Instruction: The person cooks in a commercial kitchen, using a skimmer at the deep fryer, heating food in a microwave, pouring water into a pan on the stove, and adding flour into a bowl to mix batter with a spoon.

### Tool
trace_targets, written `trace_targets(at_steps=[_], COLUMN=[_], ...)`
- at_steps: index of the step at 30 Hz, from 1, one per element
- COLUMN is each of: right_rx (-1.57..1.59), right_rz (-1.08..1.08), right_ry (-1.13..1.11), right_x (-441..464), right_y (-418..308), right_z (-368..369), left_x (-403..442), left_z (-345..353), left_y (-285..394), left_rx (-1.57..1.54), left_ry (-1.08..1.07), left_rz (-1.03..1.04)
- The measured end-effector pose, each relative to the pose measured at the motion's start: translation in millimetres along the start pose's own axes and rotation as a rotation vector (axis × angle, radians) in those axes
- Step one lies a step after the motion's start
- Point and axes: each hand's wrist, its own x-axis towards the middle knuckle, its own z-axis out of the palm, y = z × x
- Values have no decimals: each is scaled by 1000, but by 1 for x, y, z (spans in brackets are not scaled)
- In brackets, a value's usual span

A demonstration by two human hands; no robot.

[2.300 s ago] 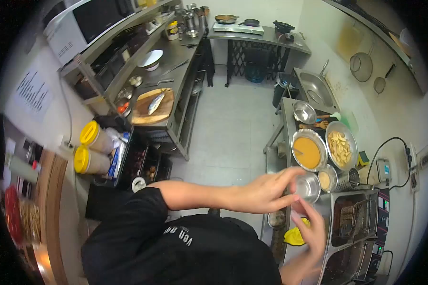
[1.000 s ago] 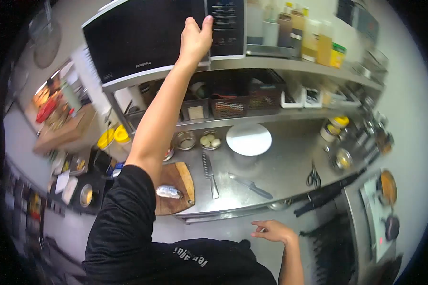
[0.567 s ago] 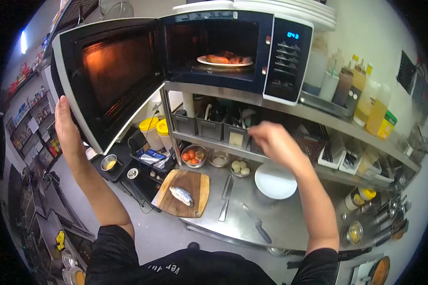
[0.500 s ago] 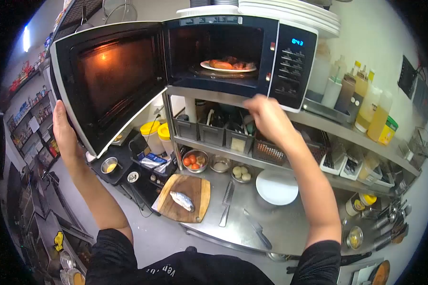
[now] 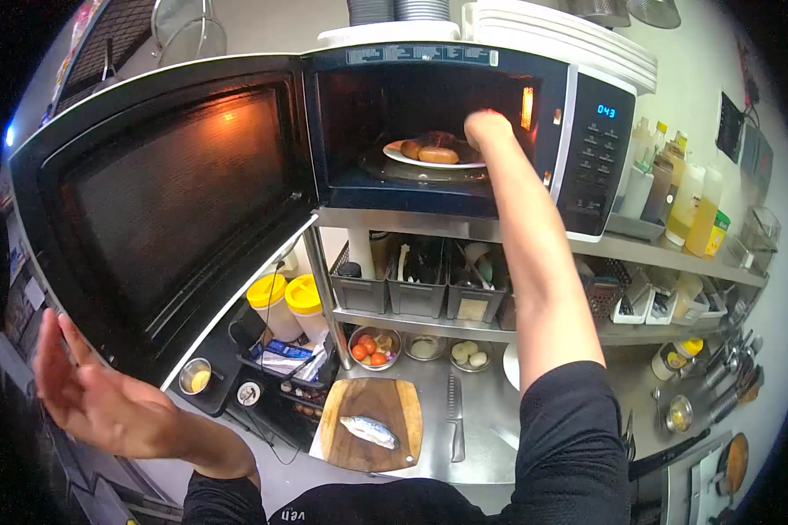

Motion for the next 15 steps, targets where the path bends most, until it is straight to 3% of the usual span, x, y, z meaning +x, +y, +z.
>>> trace_targets(at_steps=[2, 3, 4, 6, 9, 11, 13, 15], right_rx=[-40, 98, 94, 103, 70, 55, 13, 140], right_rz=[-15, -43, -76, -61, -105, -97, 37, 121], right_ry=[161, 537, 624, 726, 771, 769, 749, 637], right_x=[9, 3, -14, -21, -38, -52, -59, -96], right_y=[2, 3, -1, -5, 0, 6, 14, 8], right_z=[-9, -4, -14, -22, -30, -34, -38, -55], left_x=[-10, -16, -16, -16, -16, -17, -15, -25], left_z=[6, 0, -16, -13, -9, -6, 9, 11], left_y=[3, -2, -22, -26, -27, -25, -10, -12], left_rx=[219, 260, 157, 11, 10, -4, -56, -166], left_ry=[-185, -217, -283, -201, -135, 18, 182, 134], left_rz=[-63, -87, 108, 147, 88, 92, 140, 213])
